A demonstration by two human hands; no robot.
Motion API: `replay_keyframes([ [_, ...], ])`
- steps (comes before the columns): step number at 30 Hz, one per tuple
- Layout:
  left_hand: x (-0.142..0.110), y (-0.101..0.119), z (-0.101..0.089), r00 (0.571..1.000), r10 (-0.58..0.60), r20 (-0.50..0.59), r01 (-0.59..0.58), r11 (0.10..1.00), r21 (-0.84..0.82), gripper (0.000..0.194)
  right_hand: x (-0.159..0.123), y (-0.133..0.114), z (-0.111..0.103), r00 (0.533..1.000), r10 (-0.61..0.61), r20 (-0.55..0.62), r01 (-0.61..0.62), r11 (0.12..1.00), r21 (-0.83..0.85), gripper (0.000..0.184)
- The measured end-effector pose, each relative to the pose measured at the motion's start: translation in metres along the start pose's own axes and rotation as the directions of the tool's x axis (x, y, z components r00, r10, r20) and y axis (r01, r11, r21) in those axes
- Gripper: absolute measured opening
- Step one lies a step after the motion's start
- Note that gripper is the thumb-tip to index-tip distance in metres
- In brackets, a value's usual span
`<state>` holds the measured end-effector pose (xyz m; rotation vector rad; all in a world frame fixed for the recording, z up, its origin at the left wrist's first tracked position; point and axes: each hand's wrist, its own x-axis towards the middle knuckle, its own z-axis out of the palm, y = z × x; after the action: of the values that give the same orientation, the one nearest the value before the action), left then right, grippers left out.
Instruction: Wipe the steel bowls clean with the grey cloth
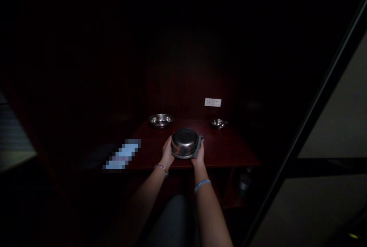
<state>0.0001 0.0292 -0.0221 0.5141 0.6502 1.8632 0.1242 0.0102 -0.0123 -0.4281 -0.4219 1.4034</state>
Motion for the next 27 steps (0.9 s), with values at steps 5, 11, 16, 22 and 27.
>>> replay_keyframes([
  [5,0.002,-0.001,-0.001,1.0,0.007,-0.026,-0.007,1.0,0.004,0.019,0.001,0.0,-0.001,1.0,0.015,-0.005,-0.015,1.0,0.001,0.039],
  [11,0.003,-0.001,0.0,0.996,-0.023,-0.082,0.02,0.999,-0.042,0.016,0.003,0.001,-0.004,1.0,0.004,-0.008,-0.004,1.0,-0.008,0.039],
  [16,-0.002,-0.001,0.003,0.999,-0.023,-0.032,0.023,1.0,-0.011,0.014,0.004,0.001,-0.007,0.998,-0.054,-0.017,0.054,0.998,0.01,0.039],
  [22,-0.011,0.001,0.006,0.993,0.064,0.099,-0.07,0.996,0.059,0.021,0.004,0.002,-0.007,0.996,-0.091,-0.011,0.091,0.996,0.019,0.041],
  [27,-0.014,0.005,0.008,0.992,0.055,0.112,-0.06,0.997,0.048,0.026,0.007,0.003,-0.008,0.995,-0.097,0.038,0.098,0.994,-0.049,0.043],
])
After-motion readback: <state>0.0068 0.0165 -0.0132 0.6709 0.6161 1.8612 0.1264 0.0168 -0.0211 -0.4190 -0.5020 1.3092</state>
